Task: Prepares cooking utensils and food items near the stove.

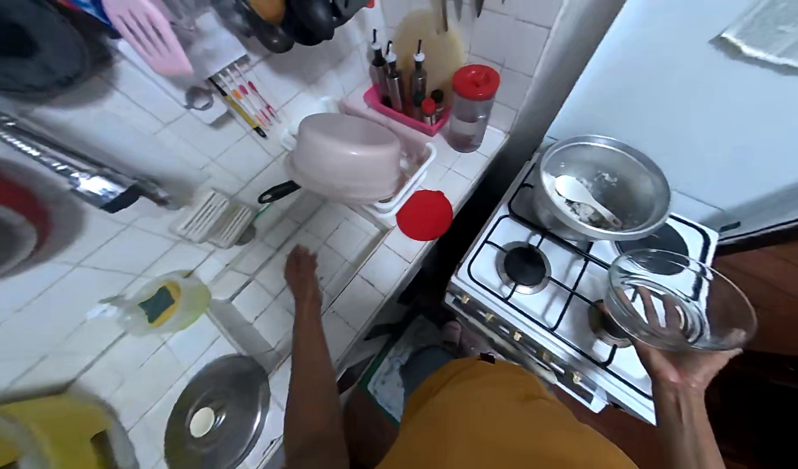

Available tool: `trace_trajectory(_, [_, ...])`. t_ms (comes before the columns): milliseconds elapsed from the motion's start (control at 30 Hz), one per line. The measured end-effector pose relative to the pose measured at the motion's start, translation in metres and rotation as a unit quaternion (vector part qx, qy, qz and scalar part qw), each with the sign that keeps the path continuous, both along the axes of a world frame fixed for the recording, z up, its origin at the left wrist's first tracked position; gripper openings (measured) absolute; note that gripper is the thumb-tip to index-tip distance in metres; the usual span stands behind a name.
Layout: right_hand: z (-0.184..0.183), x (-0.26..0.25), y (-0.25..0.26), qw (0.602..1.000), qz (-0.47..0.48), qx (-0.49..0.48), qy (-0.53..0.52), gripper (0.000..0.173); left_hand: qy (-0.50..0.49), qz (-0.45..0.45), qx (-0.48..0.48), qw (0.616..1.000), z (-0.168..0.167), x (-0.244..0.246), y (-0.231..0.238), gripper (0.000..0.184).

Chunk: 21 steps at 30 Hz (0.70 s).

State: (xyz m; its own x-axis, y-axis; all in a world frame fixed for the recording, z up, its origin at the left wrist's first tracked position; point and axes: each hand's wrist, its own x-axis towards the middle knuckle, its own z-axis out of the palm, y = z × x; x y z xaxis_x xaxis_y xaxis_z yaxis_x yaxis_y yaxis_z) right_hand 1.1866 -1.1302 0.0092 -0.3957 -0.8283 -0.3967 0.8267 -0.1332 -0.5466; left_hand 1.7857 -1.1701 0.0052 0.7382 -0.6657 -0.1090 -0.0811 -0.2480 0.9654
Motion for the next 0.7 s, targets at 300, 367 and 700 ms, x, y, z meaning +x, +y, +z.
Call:
trace_trajectory(300, [-0.020,-0.014,0.037,0.999,0.004,-0.034,-0.037,0.097,0.091,0.097,-0.072,0.989,0.031,-0.057,-0.138,0.054])
trace_trajectory(367, [-0.023,-0.019,0.048,0.999,-0.005,-0.028,-0.038,0.095,0.103,0.099,-0.077,0.987,0.033,-0.058,-0.145,0.051])
trace_trajectory(700, [-0.016,-0.036,0.067,0.999,-0.019,-0.014,-0.041,0.093,0.177,0.145,-0.198,0.953,0.096,-0.045,-0.171,0.051])
